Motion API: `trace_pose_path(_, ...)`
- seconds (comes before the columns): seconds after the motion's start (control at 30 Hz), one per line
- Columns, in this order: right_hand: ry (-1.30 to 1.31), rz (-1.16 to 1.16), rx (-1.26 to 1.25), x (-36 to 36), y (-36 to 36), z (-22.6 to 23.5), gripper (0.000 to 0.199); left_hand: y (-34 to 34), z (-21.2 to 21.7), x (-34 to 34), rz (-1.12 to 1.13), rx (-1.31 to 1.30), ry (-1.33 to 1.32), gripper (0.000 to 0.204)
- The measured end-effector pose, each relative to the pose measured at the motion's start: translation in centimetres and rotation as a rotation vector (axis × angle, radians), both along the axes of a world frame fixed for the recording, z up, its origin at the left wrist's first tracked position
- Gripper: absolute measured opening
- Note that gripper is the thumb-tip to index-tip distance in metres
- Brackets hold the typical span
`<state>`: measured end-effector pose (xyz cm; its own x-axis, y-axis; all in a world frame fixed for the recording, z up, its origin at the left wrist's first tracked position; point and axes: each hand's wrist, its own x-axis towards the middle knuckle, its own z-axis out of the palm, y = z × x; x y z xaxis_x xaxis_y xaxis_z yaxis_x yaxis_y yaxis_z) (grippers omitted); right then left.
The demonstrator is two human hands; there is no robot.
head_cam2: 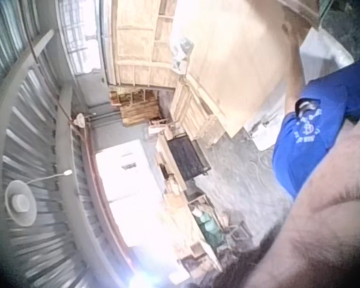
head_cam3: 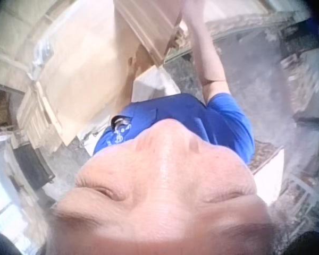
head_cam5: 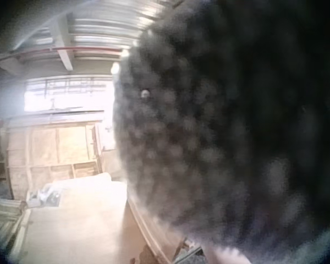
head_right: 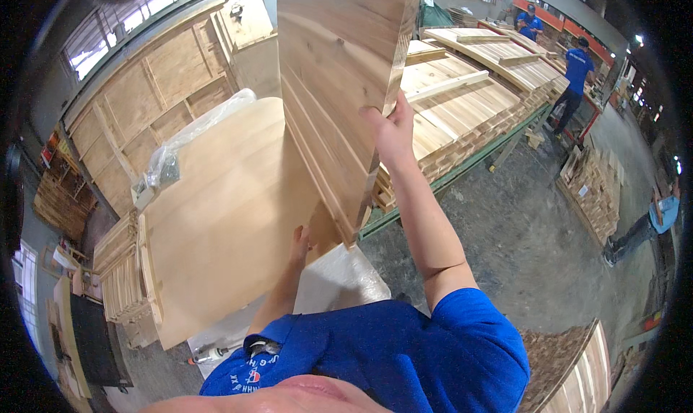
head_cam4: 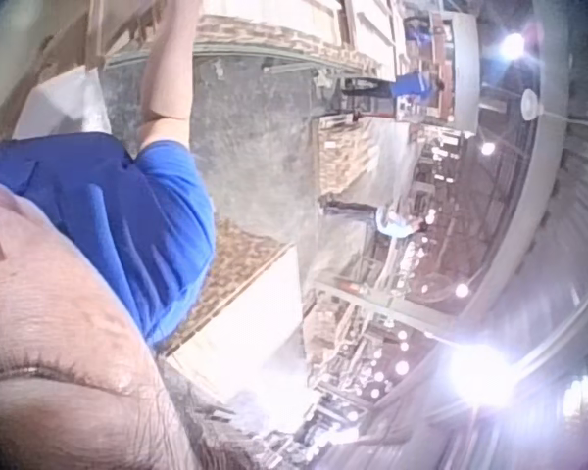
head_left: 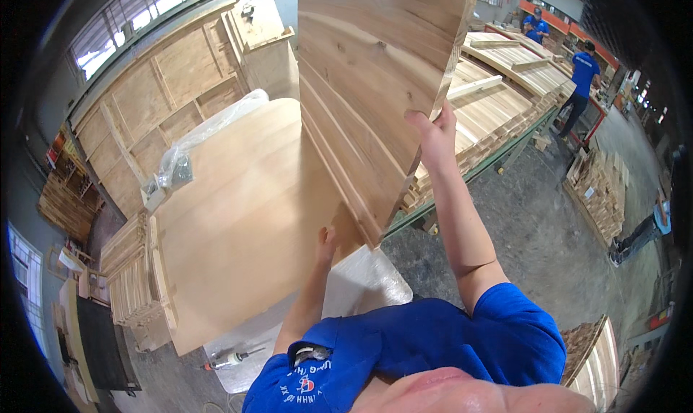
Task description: The person uses a pneumatic screwdriver to drive screws into a wooden panel, then lifts and stacks the panel with others. The person repeats the screwing process on another panel.
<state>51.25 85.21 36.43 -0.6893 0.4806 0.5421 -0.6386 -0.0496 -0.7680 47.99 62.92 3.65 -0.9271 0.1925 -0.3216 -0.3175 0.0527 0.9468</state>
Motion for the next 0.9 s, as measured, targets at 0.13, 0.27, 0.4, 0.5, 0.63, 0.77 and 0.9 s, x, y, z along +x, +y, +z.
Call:
trace_pose_path(0.13, 0.022, -0.018, -0.102, -1.0, 1.8, -1.2, 0.047, 1.7, -0.5, -0.7, 0.101, 0.141, -0.176, 0.058)
trace_pose_path(0.27, -0.018, -0.008, -0.307, -1.5, 3.9, -2.3, 0.052, 2.7, -0.2, -0.7, 0.154, 0.171, 0.026, 0.073)
trace_pose_path(0.4, -0.026, 0.0, -0.455, -2.2, 8.3, -3.4, 0.052, -0.5, 2.7, -0.7, 0.179, 0.054, -0.044, 0.07)
trace_pose_path(0.5, -0.112, -0.009, -0.569, -3.0, 10.9, -4.9, 0.045, -1.0, 5.2, 1.3, 0.261, 0.023, -0.073, 0.064)
trace_pose_path(0.63, -0.16, 0.008, -0.56, -3.9, 13.6, -7.1, 0.038, -2.9, 7.9, 3.6, 0.389, 0.044, 0.073, 0.057)
trace_pose_path(0.77, -0.143, -0.015, -0.654, -5.1, 16.4, -9.4, 0.04, -5.3, 12.7, 4.1, 0.31, 0.062, 0.103, 0.049)
trace_pose_path(0.9, -0.162, 0.0, -0.785, -4.7, 17.4, -10.4, 0.037, -5.1, 17.4, 4.5, 0.288, -0.057, 0.271, 0.044)
